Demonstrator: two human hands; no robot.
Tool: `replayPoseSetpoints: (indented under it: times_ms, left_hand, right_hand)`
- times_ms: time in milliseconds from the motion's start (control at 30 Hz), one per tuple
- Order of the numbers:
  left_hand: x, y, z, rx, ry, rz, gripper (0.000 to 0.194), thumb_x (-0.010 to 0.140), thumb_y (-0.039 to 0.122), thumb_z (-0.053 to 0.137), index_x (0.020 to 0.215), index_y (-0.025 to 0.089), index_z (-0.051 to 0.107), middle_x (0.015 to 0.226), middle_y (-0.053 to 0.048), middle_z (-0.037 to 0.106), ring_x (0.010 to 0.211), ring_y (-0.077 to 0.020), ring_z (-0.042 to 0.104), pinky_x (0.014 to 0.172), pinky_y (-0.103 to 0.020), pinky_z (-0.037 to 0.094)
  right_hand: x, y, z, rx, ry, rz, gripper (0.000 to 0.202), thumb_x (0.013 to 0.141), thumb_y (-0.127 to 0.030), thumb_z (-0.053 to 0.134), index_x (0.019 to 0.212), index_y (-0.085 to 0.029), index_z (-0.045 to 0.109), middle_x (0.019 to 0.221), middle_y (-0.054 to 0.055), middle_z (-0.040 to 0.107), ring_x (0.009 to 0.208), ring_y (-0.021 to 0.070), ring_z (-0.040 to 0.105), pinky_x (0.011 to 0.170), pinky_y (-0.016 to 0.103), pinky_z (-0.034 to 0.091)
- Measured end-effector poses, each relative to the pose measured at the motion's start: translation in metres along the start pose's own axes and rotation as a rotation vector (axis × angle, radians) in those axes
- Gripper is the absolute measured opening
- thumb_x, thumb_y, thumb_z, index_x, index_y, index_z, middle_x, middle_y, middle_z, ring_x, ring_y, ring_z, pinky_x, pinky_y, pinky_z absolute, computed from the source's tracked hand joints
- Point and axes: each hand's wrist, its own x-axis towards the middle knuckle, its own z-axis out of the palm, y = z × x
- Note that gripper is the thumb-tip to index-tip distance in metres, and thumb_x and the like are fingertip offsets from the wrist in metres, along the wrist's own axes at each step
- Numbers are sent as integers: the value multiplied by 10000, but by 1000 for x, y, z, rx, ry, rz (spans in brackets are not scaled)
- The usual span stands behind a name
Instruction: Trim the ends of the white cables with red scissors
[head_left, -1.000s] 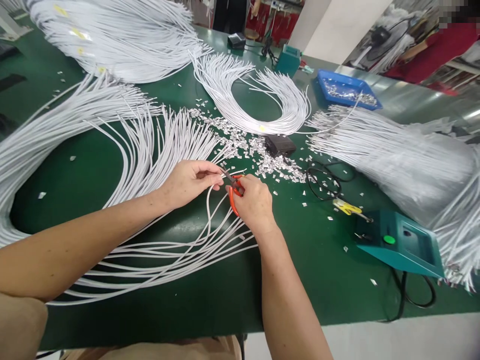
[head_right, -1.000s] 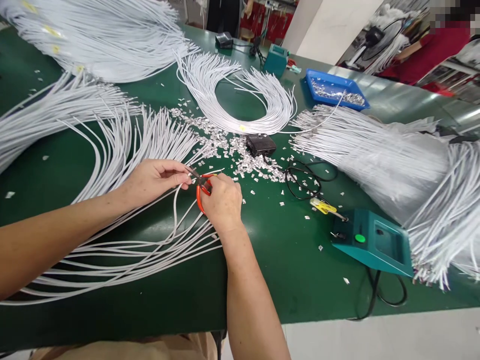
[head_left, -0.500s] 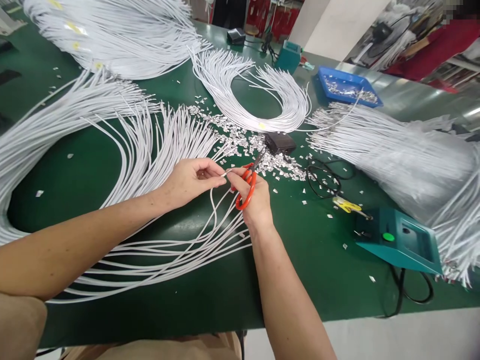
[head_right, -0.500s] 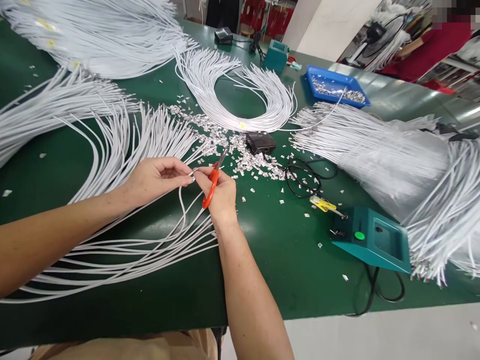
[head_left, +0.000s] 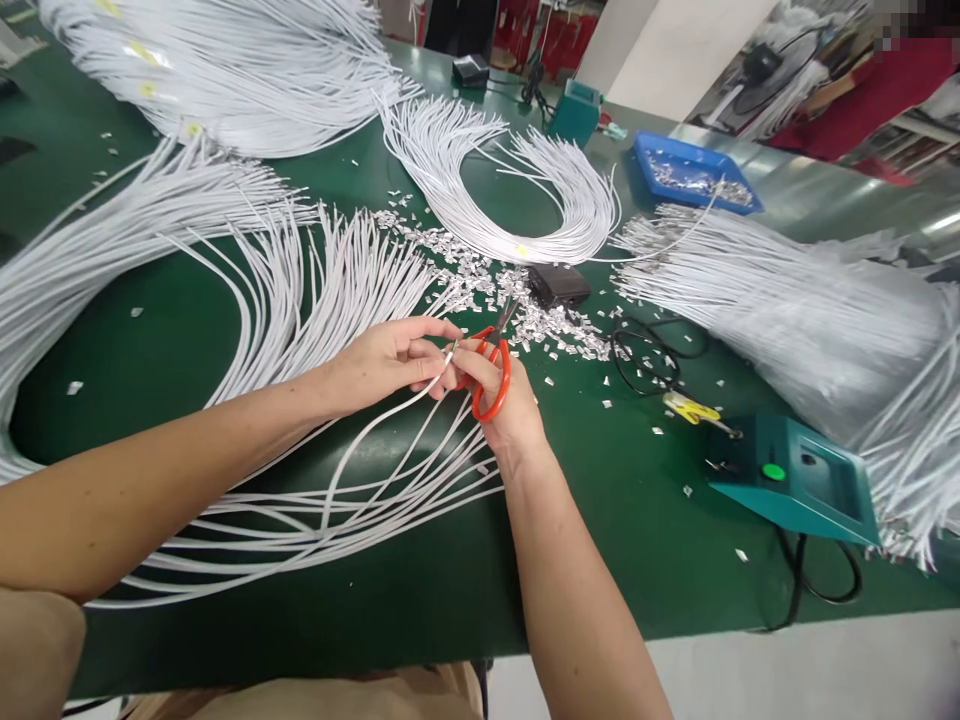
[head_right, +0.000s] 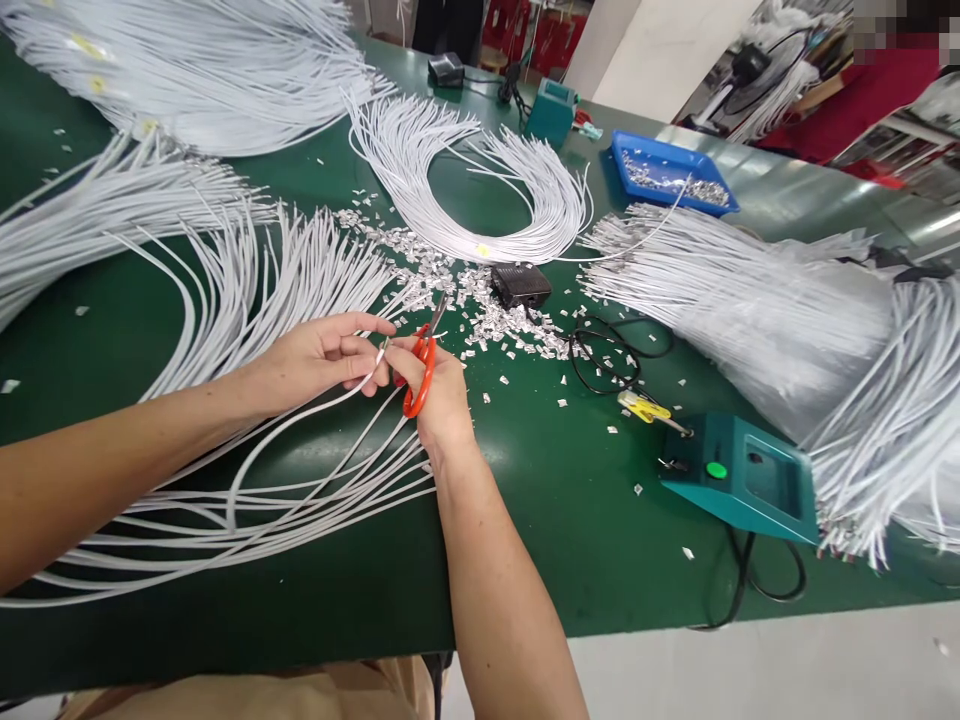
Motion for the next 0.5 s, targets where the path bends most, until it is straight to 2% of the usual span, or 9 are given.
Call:
replayPoseSetpoints:
  times_ms: [100,167,233,367,500]
  left_hand:
    - [2,2,-2,-75,-27,-53,416,802,287,696,1177,154,575,746,-19,703,645,-125,642,604,-242,483]
    - [3,3,-2,-65,28,-77,452,735,295,761,1131,148,602,705,-14,693,642,-137,645,598,-249,480]
    - [3,3,-2,-27,74,-72,492,687,304,801,1114,148,612,687,-5,687,653,-144,654,658,-277,509]
    - [3,2,-3,43,95,-22,507,695,312,799,1136,167,596,718,4,696,723,-147,677,825,-326,524]
    - [2,1,-3,75,83,-4,475,743,307,759,1164,173,584,748,-5,705,741,-156,690,830,-329,532]
  right_hand:
    - [1,0,-2,-37,31,-18,190,657,-325,725,645,-163,627,580,-34,506,583,100,448,596,255,378]
    - [0,-1,-2,-80,116,-74,244,672,-360,725,589,-171,594,573,-37,485,583,98,434,592,252,376]
    - [-1,-3,-1,-101,157,-96,300,686,-408,718,562,-179,569,584,-33,489,591,101,435,603,257,390]
    - [-4,-5,2,-112,141,-91,250,653,-391,747,617,-175,627,646,-21,559,608,100,457,635,260,407]
    - [-2,-3,2,-87,126,-63,187,624,-337,750,661,-173,668,636,-25,569,602,99,469,633,257,409]
